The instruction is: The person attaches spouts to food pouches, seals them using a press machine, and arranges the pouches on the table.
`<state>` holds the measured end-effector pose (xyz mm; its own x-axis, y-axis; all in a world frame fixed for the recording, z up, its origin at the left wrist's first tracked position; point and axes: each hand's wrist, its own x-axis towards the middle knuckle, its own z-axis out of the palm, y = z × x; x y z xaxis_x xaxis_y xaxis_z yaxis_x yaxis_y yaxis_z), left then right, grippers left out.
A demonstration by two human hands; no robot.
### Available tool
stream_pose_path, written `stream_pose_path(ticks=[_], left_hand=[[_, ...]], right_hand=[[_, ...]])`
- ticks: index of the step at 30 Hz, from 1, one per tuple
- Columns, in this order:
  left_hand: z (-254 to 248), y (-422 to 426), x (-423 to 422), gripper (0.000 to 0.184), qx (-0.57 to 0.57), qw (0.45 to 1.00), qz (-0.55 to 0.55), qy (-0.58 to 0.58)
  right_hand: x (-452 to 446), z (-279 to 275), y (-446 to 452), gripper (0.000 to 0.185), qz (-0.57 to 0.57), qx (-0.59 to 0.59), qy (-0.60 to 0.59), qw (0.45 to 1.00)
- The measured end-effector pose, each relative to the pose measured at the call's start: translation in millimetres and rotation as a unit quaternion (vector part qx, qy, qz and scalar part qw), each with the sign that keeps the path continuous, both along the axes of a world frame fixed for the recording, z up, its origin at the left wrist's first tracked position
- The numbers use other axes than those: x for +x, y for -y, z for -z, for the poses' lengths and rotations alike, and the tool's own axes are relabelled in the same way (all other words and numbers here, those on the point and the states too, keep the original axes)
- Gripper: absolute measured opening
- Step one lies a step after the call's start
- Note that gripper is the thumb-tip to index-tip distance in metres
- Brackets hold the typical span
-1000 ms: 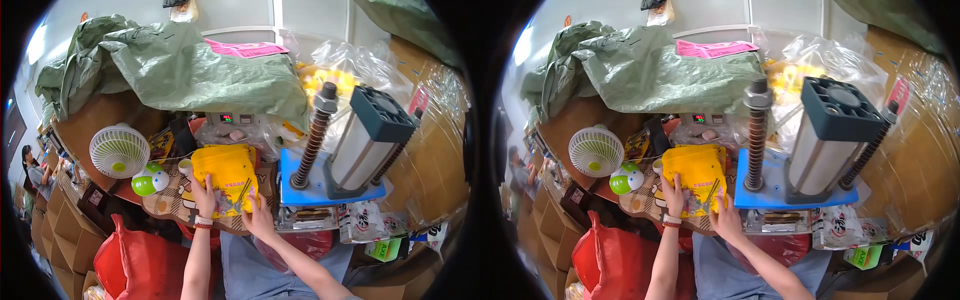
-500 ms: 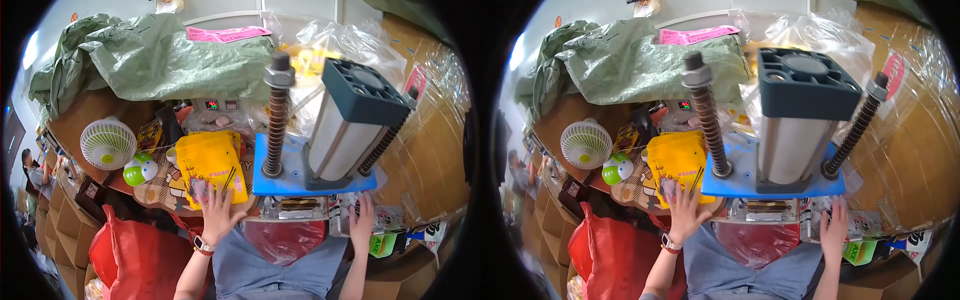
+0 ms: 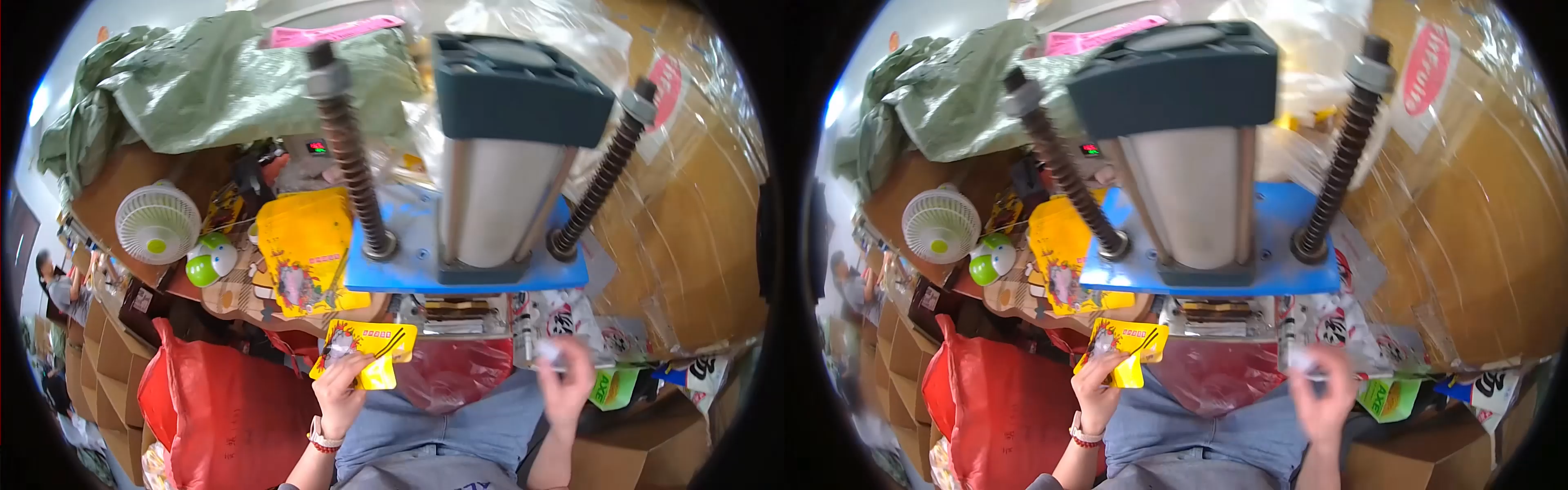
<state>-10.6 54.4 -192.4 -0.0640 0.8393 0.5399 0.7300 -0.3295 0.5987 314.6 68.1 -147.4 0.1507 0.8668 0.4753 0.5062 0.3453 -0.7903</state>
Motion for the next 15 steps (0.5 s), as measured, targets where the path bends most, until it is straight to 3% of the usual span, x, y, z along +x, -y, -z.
stream_pose_path(ticks=[1, 3, 5, 7, 9, 11, 13, 15], left_hand=[[-3.5, 2.4, 8.6, 0.04, -0.008, 1.0, 0.012, 0.002], [-9.5, 6.4, 24.0, 0.041, 0.023, 0.997, 0.052, -0.057], [-22.4, 11.2, 34.8, 0.039, 0.029, 0.989, 0.084, -0.119], [-29.6, 12.3, 34.9, 0.033, 0.043, 0.978, 0.126, -0.163], [-40.6, 11.2, 36.0, 0.027, -0.004, 0.972, 0.224, -0.066], [-37.2, 8.2, 41.6, 0.025, -0.054, 0.966, 0.251, -0.017], [-4.3, 3.2, 48.2, 0.025, -0.167, 0.952, 0.243, 0.084], [38.6, -7.3, 60.0, 0.022, -0.335, 0.886, 0.193, 0.257]], right_hand=[[-13.2, -2.2, 8.6, 0.028, -0.093, 0.042, -0.019, 0.995], [-43.4, 1.2, 15.6, 0.033, -0.13, 0.088, 0.127, 0.979], [-56.5, 1.1, 4.2, 0.036, -0.199, 0.097, 0.172, 0.96], [-50.1, -4.3, 1.3, 0.035, -0.293, 0.106, 0.113, 0.943], [-41.1, -13.1, 3.3, 0.032, -0.312, 0.107, 0.11, 0.938], [-35.0, -18.3, -1.2, 0.03, -0.346, 0.069, 0.09, 0.931], [-36.7, -5.0, -9.0, 0.046, -0.271, 0.011, 0.117, 0.955], [-34.3, 5.1, -13.8, 0.056, -0.179, -0.007, 0.13, 0.975]])
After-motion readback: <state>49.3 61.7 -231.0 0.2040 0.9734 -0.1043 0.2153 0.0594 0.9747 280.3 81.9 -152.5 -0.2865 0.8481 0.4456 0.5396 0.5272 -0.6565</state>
